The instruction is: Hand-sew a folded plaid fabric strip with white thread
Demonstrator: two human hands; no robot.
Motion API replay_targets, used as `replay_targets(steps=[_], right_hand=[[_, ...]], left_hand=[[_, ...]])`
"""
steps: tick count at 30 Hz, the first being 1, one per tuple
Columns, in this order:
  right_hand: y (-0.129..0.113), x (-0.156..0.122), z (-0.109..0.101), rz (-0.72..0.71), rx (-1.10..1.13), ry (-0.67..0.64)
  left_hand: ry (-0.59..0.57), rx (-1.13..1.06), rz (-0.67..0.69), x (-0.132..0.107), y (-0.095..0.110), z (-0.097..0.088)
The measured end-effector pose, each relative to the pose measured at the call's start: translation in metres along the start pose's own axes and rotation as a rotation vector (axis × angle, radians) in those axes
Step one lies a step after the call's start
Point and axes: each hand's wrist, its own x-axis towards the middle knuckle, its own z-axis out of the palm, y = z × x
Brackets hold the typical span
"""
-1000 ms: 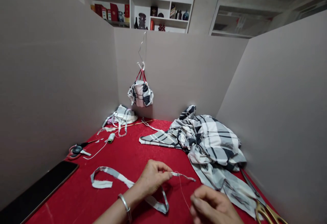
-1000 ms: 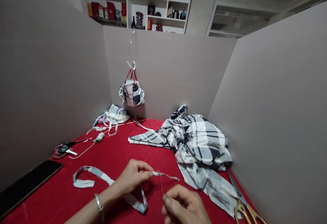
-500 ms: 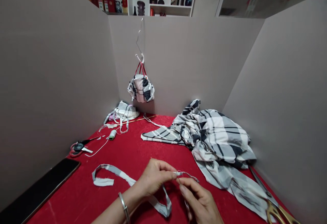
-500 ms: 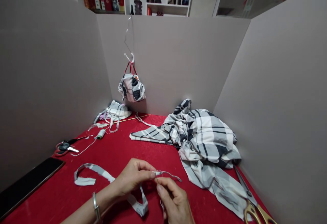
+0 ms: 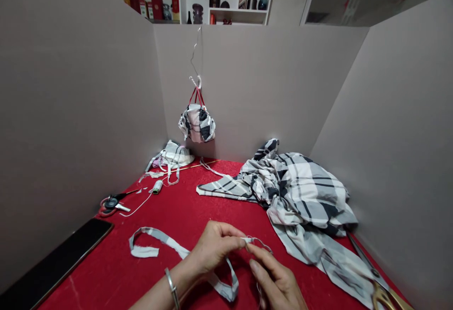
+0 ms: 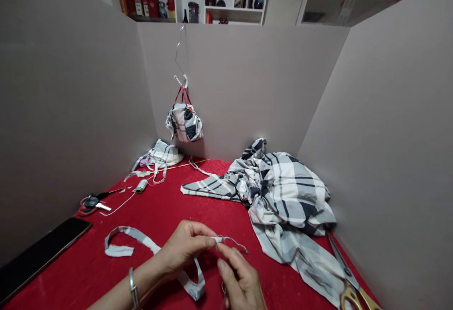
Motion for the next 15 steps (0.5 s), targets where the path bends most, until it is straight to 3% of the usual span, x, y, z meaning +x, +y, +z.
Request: replay_targets(steps=[7,15], right_hand=[[0.0069,-0.0004,-0.001,0.134,0.075,-0.107],[0.0055,-0.0003,-0.002,0.169,0.082,-0.108]], left_hand=[[0.0,0.025,-0.005,-0.0012,0.0019,0.0002],[0.012,0.009,-0.014,-0.0015,-0.0001,0.0008]])
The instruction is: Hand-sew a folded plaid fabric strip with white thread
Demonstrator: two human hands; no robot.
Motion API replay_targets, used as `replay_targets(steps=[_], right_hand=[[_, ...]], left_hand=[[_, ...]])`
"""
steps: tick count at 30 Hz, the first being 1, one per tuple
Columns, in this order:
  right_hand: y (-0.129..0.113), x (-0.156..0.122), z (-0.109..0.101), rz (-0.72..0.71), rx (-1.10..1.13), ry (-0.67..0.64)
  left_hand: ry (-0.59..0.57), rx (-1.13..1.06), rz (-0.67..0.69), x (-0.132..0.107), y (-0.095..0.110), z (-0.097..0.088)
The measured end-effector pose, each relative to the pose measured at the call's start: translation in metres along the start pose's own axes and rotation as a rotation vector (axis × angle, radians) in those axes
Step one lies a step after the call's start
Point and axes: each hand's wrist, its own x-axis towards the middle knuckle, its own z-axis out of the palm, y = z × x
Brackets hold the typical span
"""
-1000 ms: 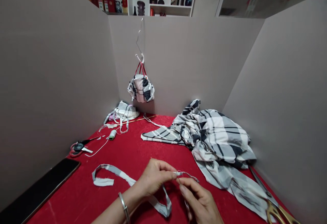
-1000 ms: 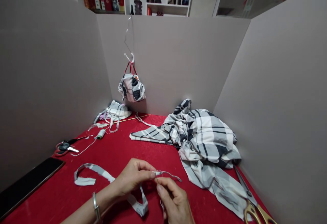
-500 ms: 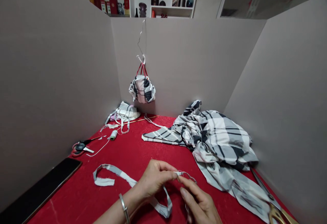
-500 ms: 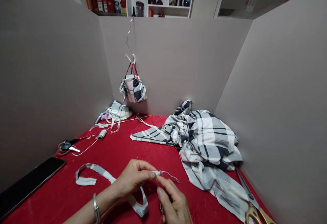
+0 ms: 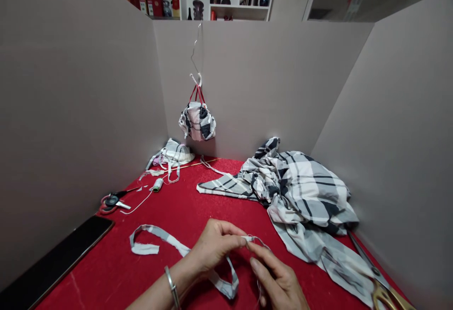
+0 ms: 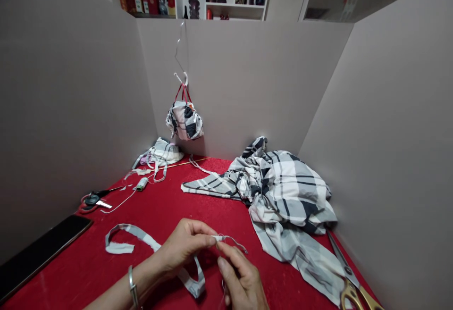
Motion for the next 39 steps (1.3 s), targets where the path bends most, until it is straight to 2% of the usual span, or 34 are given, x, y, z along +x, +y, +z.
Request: replay_targets(steps=[13,18,21,24,26,28,31,34,37,39], right_hand=[[-0.006,-0.002,0.001,-0.038,0.003,-0.019],[-0.005,-0.003,0.001,-0.057,-0.014,-0.012],[0.0,-0.001,0.002,-0.156,-0.064,0.085],[0.007,0.001,0.003,-0.312,-0.169,0.211],[0.01,0.002,0.002,-0.373,-0.222,0.244],[0.01,0.002,0.0,-0.4,-0.256,0.212],[0.006,0.001,-0.005,-0.42,-0.313,0.088],[0.001,0.0,-0.006,-0.406,-0.305,0.054],[0.0,0.0,-0.001,-0.408,-0.222,0.098],[0.003,0.001,0.002,-0.41,-0.185,0.136]], left_hand=[[0.027,0.215,0.05,-0.004,0.005,0.003],[0.075,0.403,0.154,-0.007,0.003,0.004],[0.073,0.472,0.212,-0.008,0.001,0.005],[0.05,0.429,0.183,-0.009,0.002,0.005],[0.031,0.431,0.176,-0.01,0.004,0.006],[0.004,0.484,0.194,-0.01,0.005,0.006],[-0.023,0.574,0.242,-0.01,0.004,0.005],[0.041,0.607,0.258,-0.009,0.001,0.004],[0.141,0.604,0.255,-0.008,-0.002,0.005],[0.15,0.601,0.288,-0.009,-0.002,0.008]])
